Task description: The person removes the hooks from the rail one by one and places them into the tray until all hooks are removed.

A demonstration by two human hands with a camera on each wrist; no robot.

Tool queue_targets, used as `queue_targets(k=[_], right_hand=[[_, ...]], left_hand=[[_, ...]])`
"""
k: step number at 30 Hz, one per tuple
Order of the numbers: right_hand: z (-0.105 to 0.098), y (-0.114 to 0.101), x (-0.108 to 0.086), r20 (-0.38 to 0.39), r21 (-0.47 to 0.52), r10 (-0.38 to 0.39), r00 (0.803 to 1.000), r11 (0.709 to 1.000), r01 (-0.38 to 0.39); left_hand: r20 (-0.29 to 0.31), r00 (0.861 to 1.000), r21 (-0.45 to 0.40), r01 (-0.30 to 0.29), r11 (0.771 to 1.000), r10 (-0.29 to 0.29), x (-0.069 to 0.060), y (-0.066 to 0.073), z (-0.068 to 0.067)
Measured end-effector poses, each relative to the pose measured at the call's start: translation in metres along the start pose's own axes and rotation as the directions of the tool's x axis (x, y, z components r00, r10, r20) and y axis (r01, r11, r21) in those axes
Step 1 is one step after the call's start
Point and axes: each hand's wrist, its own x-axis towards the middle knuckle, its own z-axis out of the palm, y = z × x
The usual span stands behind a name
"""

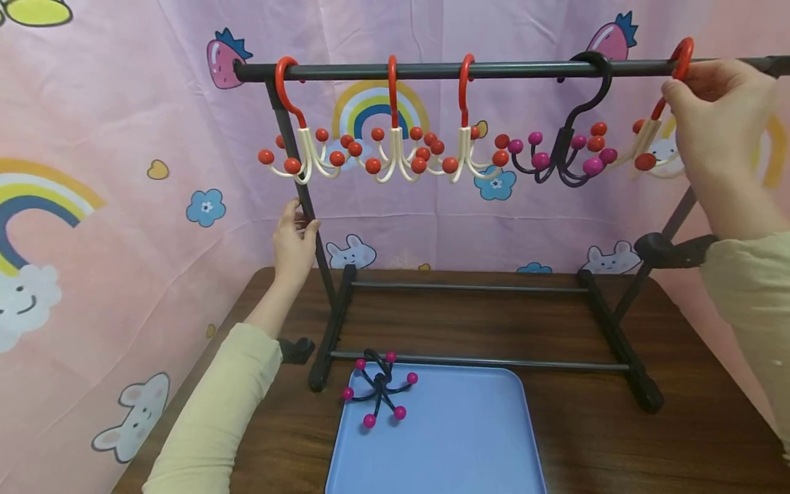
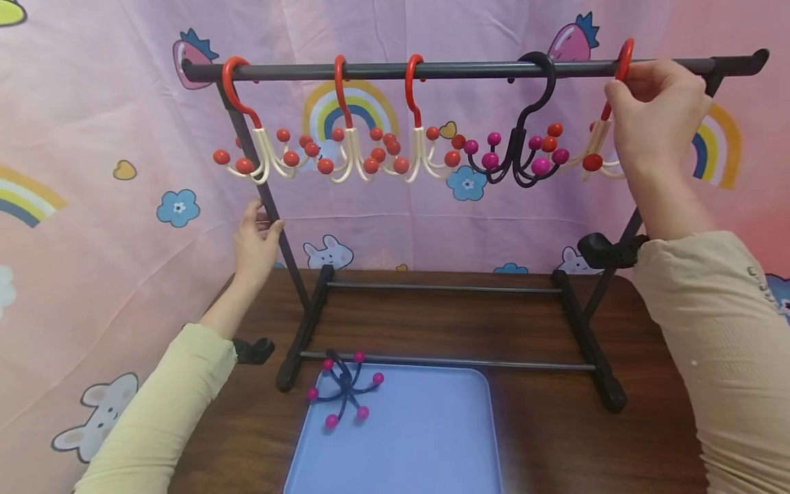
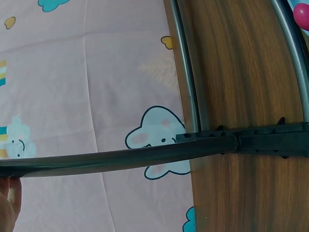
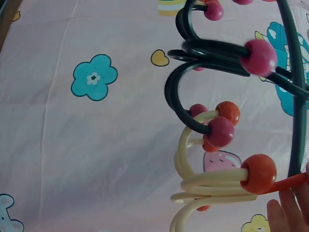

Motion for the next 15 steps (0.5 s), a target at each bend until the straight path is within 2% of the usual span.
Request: queue_targets(k=[8, 15], right_hand=[[-0.011, -0.009, -0.010, 0.007, -0.095, -0.014, 1.000, 0.995, 0.014], [-0.023, -0.007, -0.033, -0.005, -0.149, -0.005, 1.000, 0.989, 0.004]], left_hand=[[-0.010, 1.000, 0.006, -0.012, 1.000, 0.012, -0.003, 0.003, -0.002], [-0.018, 1.000, 0.004, -0.009, 1.000, 0.009, -0.003, 0.003, 0.001]])
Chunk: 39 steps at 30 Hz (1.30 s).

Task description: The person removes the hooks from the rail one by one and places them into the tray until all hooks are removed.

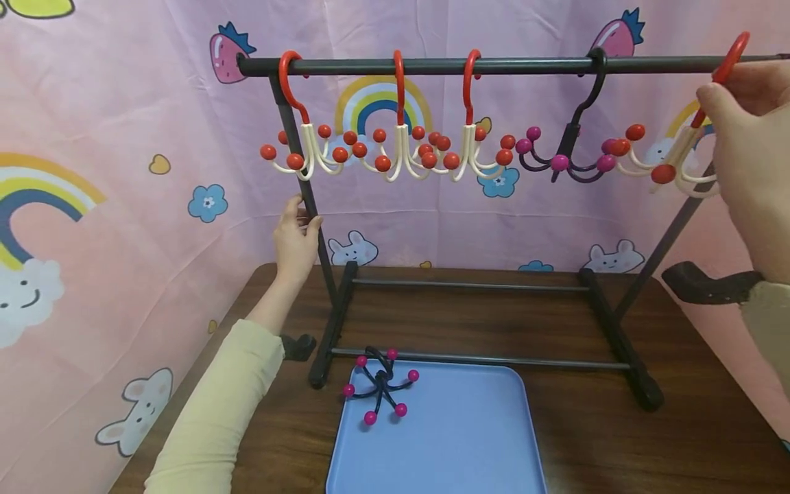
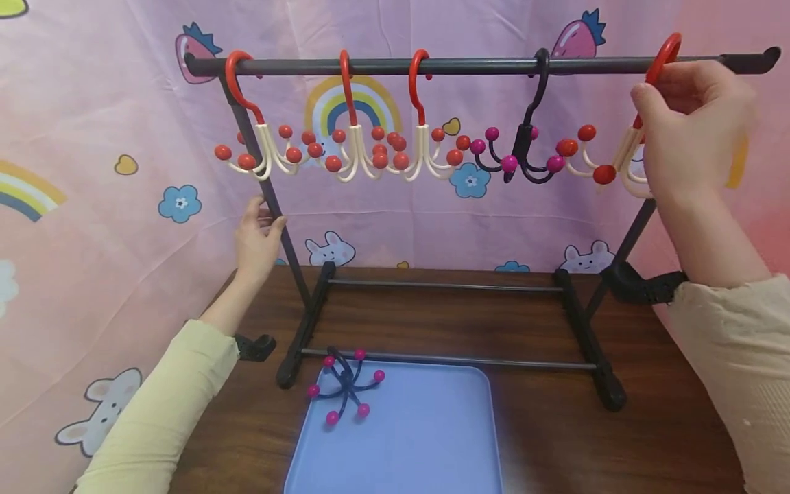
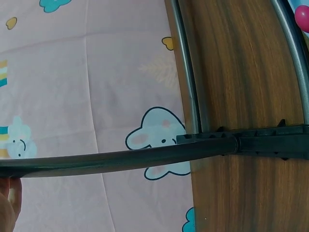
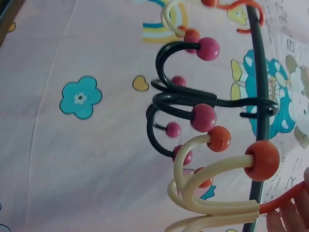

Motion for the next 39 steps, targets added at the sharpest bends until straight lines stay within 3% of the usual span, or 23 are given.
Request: queue_targets(k=[6, 14, 21, 25, 28, 31, 35, 39], right_hand=[[-0.009, 0.011, -0.019, -0.012, 0.013, 0.029, 0.999, 0.999, -0.029], [-0.006, 0.026, -0.035, 0.022, -0.033, 0.068, 0.997, 0.997, -0.068], [0.001, 0.047, -0.060, 0.056, 0.056, 0.034, 0.998, 0.998, -0.037], [0.011, 0.056, -0.072, 0.002, 0.046, 0.011, 1.000, 0.999, -0.011], [0.021, 0.065, -0.083, -0.027, 0.040, -0.052, 0.998, 0.998, 0.053], [0.030, 0.071, -0.094, 0.010, 0.066, -0.070, 0.998, 0.995, 0.069], [0.042, 0.075, -0.111, 0.102, 0.060, -0.035, 0.994, 0.998, 0.029], [0.055, 0.080, -0.132, 0.190, 0.075, -0.087, 0.978, 0.994, 0.074]], left_hand=[[-0.008, 1.000, -0.012, -0.011, 1.000, 0.010, 0.000, 0.000, 0.000], [-0.006, 1.000, 0.002, -0.007, 1.000, 0.007, 0.003, -0.002, 0.002], [0.006, 1.000, 0.001, 0.008, 1.000, -0.008, 0.003, -0.003, 0.003], [0.003, 1.000, 0.007, 0.016, 1.000, -0.016, 0.003, -0.004, 0.002], [0.007, 1.000, 0.002, 0.014, 1.000, -0.014, 0.002, -0.005, 0.002], [0.016, 1.000, -0.005, 0.022, 1.000, -0.021, 0.002, -0.002, 0.001], [0.011, 1.000, -0.010, 0.029, 1.000, -0.029, 0.001, 0.000, 0.000], [0.006, 1.000, -0.006, 0.022, 1.000, -0.022, 0.001, -0.001, 0.000]])
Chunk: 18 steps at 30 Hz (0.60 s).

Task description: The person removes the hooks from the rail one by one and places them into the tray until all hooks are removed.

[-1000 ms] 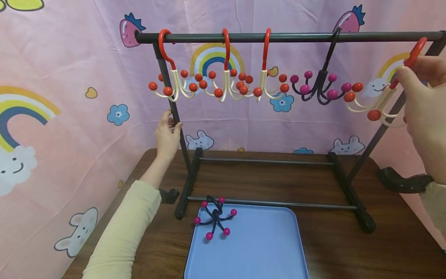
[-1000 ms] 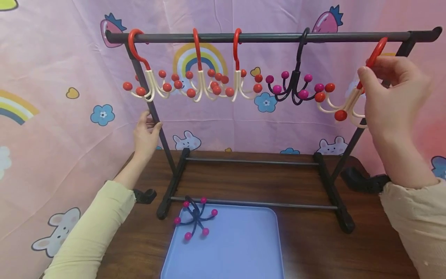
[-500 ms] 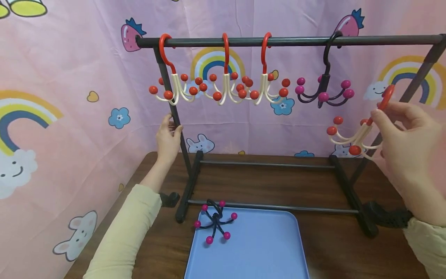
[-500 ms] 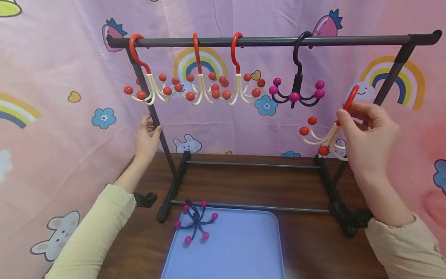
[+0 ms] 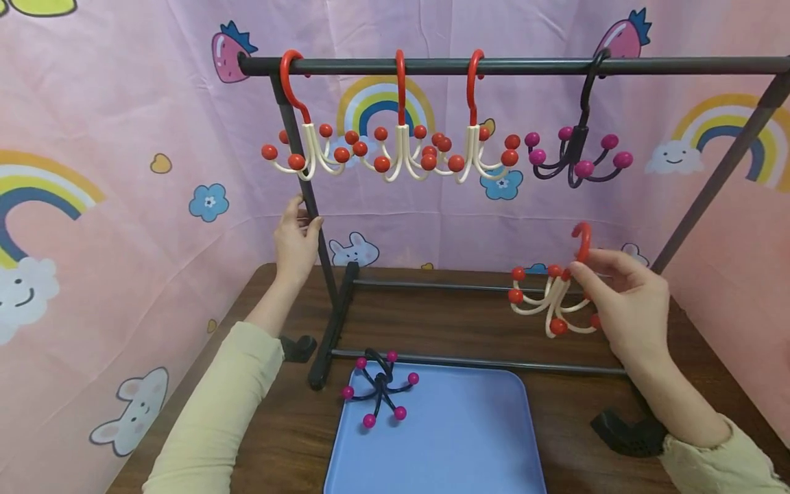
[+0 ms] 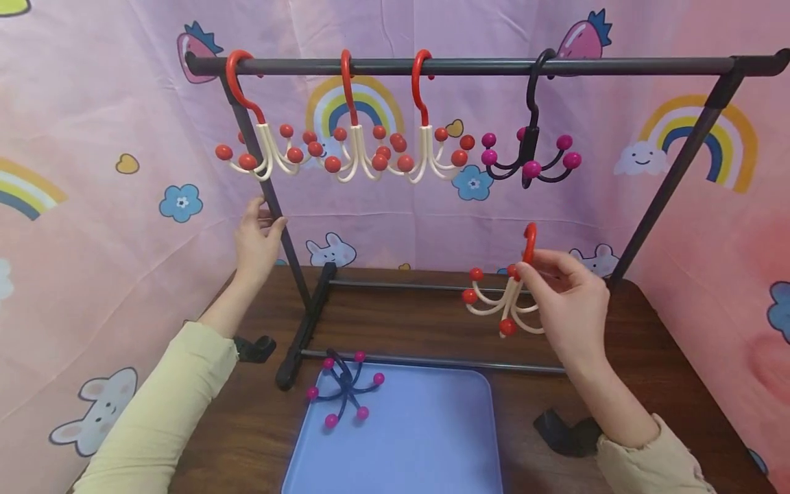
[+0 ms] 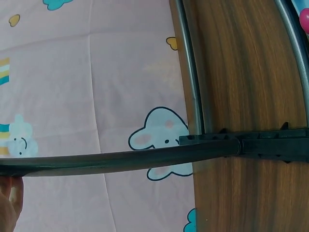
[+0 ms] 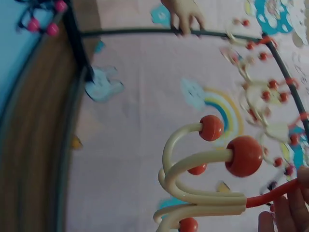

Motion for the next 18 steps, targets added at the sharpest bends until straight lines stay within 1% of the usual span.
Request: queue_targets(k=[2, 5, 10, 15, 18], right_hand=[[0.009, 0.004, -0.011, 0.050, 0.008, -0.027, 0.998, 1.000, 0.027], [0.024, 0.011, -0.026, 0.129, 0.006, -0.044, 0.991, 0.999, 0.044], [0.046, 0.023, -0.049, 0.216, 0.056, -0.071, 0.974, 0.997, 0.060], [0.064, 0.036, -0.066, 0.293, 0.102, -0.064, 0.954, 0.994, 0.036], [0.075, 0.042, -0.076, 0.339, 0.130, -0.058, 0.939, 0.991, 0.015]], left_hand=[[0.002, 1.000, 0.001, 0.000, 1.000, 0.000, 0.001, 0.000, 0.000], [0.000, 1.000, 0.001, 0.001, 1.000, -0.001, 0.001, 0.001, 0.000], [0.003, 1.000, 0.002, -0.001, 1.000, 0.001, 0.002, 0.001, 0.001], [-0.001, 1.000, 0.008, 0.017, 1.000, -0.017, 0.002, -0.001, 0.001], [-0.003, 1.000, 0.013, 0.016, 1.000, -0.016, 0.002, -0.001, 0.002]])
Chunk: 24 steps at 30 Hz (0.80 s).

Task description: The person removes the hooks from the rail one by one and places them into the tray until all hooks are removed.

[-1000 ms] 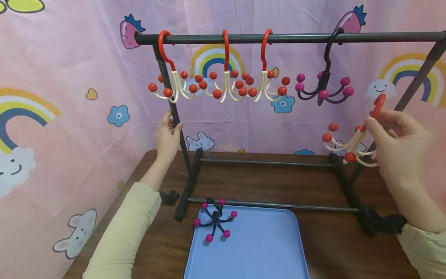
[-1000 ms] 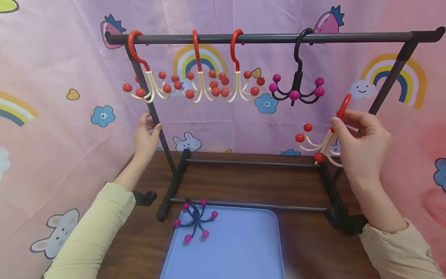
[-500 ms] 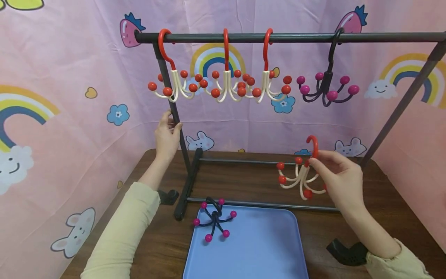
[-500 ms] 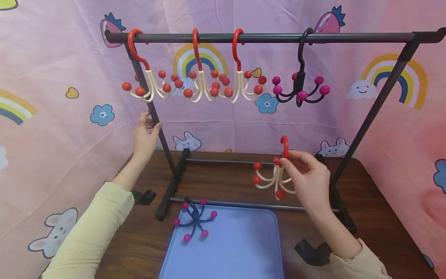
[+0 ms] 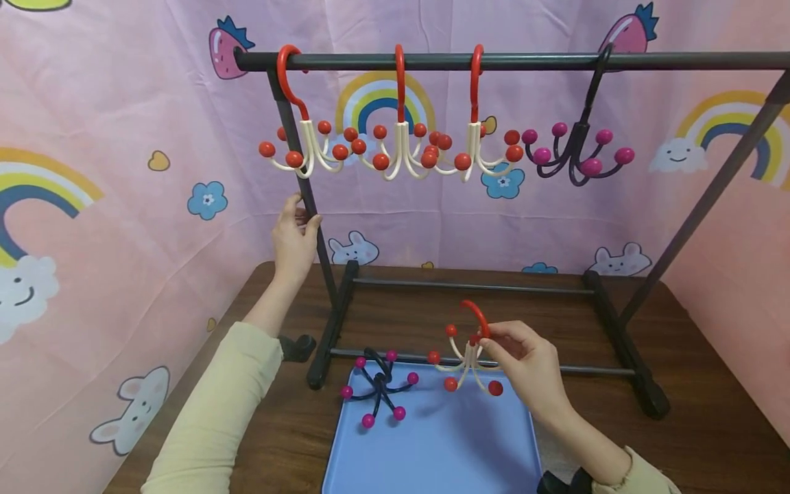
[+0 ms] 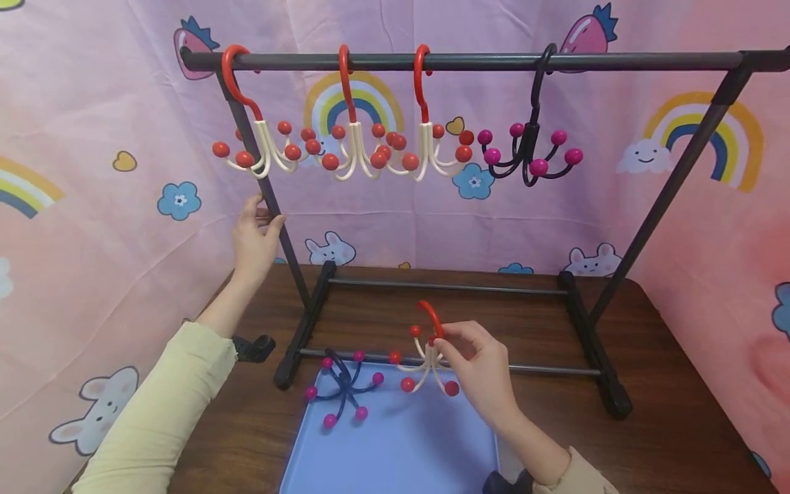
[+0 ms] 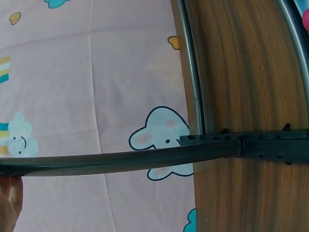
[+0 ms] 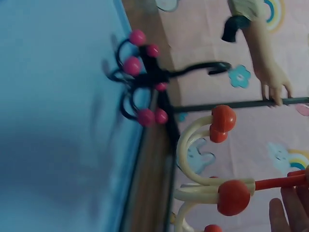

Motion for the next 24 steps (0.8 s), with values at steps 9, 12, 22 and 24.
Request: queue_targets(k=[9, 12, 22, 24], right_hand=[[0.036, 0.018, -0.014, 0.084, 0.072, -0.003, 0.996, 0.997, -0.003], [0.047, 0.027, -0.021, 0.083, 0.093, 0.009, 0.996, 0.996, -0.017], [0.071, 0.031, -0.038, 0.085, 0.131, 0.068, 0.994, 0.988, -0.079], [0.074, 0.025, -0.041, 0.072, 0.133, 0.023, 0.997, 0.991, -0.033]], left_hand=[[0.001, 1.000, 0.006, -0.012, 1.000, 0.012, 0.001, 0.000, 0.000], [-0.001, 1.000, 0.007, -0.008, 1.000, 0.008, 0.001, -0.002, 0.000], [-0.002, 1.000, -0.010, -0.009, 1.000, 0.009, 0.001, -0.002, 0.000], [0.000, 1.000, -0.012, -0.010, 1.000, 0.010, 0.001, -0.003, 0.000]])
